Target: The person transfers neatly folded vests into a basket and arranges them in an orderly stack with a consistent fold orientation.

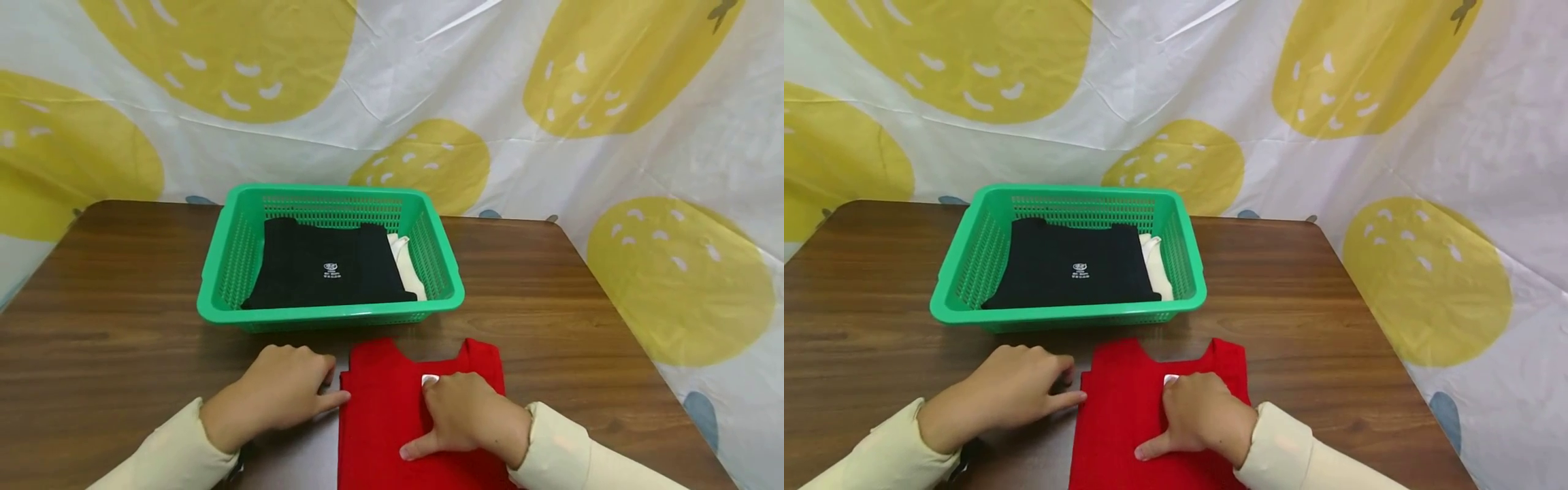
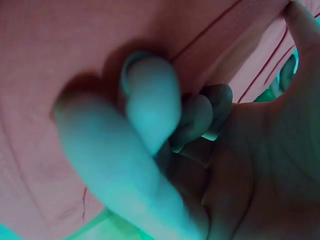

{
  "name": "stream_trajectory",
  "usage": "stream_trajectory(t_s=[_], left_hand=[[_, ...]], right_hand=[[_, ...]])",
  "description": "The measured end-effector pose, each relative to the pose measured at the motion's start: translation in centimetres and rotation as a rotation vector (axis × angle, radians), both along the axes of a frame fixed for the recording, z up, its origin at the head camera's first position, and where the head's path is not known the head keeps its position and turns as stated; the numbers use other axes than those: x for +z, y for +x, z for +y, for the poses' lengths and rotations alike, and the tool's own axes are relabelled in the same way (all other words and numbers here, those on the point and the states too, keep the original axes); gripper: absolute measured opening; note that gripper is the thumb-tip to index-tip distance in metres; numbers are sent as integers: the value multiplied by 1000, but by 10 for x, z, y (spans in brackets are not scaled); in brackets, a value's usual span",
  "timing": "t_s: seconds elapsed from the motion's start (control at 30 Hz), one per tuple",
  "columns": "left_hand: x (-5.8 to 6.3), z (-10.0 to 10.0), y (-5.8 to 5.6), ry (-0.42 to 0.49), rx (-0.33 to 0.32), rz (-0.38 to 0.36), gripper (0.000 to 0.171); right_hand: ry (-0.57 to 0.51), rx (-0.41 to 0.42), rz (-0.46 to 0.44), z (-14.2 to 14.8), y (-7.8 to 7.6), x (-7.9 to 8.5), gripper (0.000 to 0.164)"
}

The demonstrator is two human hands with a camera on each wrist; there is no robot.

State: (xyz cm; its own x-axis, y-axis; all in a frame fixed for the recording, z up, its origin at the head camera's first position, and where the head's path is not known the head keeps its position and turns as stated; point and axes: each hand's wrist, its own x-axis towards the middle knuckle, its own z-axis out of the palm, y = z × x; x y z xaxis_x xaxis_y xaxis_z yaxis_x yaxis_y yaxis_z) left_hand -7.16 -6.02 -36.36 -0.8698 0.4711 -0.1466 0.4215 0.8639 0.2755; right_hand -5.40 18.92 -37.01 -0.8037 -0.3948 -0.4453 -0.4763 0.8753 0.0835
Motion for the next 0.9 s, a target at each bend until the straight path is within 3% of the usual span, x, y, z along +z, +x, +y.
stream_trajectory(t_s=[0.27,0.53,0.9], left_hand=[[-3,-7,-2,-97,21,93,42],[-2,-16,-6,-235,45,188,51],[4,-21,-3,-263,49,243,49]], right_hand=[[57,85,48,-30,-3,-2,93],[35,83,-33,-57,-13,2,78],[15,136,-7,-73,-19,2,71]])
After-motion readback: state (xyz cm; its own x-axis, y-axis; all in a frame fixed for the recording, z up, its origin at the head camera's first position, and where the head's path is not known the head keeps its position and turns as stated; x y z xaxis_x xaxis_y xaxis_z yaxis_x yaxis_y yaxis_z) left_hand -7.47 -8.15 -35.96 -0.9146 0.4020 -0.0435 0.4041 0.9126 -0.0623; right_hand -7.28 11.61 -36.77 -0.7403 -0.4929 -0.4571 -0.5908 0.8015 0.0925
